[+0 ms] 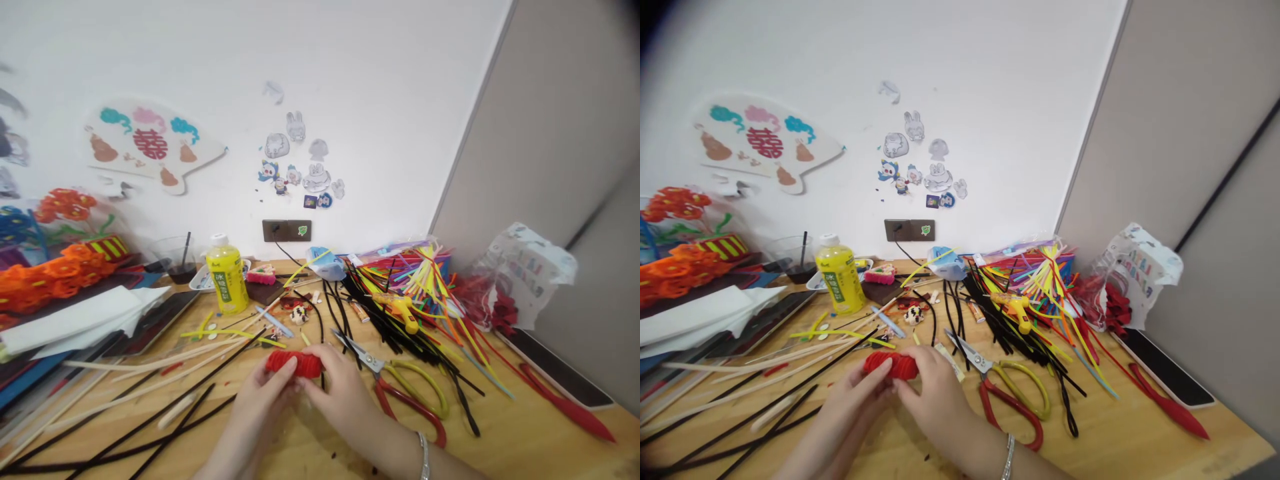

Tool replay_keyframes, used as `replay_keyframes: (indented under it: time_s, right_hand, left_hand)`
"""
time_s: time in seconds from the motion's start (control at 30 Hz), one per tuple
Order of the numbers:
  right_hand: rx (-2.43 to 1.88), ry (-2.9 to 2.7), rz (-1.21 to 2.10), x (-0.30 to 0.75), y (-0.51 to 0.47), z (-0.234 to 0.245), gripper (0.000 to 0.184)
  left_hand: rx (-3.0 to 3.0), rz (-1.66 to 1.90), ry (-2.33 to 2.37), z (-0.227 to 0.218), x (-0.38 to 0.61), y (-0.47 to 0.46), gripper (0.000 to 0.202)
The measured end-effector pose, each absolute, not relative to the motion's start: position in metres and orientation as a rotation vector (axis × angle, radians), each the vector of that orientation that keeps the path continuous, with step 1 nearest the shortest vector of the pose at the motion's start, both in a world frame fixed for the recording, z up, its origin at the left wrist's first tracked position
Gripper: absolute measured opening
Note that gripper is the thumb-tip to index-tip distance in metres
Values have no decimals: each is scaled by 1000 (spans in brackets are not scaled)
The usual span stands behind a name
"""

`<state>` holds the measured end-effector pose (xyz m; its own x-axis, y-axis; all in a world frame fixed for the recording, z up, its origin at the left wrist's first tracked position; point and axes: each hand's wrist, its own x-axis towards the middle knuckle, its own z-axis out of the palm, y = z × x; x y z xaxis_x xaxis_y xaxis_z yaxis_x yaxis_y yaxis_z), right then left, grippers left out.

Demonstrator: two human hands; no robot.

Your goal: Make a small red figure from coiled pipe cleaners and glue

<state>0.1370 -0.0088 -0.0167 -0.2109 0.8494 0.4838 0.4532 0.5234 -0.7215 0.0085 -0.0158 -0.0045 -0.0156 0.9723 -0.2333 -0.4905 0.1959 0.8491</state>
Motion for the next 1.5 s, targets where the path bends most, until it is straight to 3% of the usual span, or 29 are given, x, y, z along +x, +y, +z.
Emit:
replay_keyframes:
  time_s: [0.17, 0.43, 0.57, 0.7, 0.8, 1.3, 1.5]
  right_hand:
    - [-1064, -1814, 612, 140, -7, -17, 29]
    - [-1057, -1790, 540, 145, -6, -24, 39]
    - [-994, -1833, 251, 150, -6, -27, 34]
    - [-957, -1808, -181, 153, -9, -27, 16]
    - [-940, -1805, -306, 152, -13, -24, 6]
    - [-1000, -1718, -72, 138, -23, -15, 14]
    - [-989, -1705, -85, 136, -22, -13, 15]
  left_hand:
    - [680, 1197, 953, 1, 3, -13, 23]
    - [853, 1177, 991, 6, -1, -11, 28]
    - [819, 1131, 978, 8, -2, -13, 31]
    - [753, 1120, 953, 8, 1, -15, 30]
    - [720, 1119, 903, 7, 4, -18, 27]
    - [810, 1195, 759, 3, 13, -23, 27]
    - [972, 1295, 903, -3, 14, -26, 27]
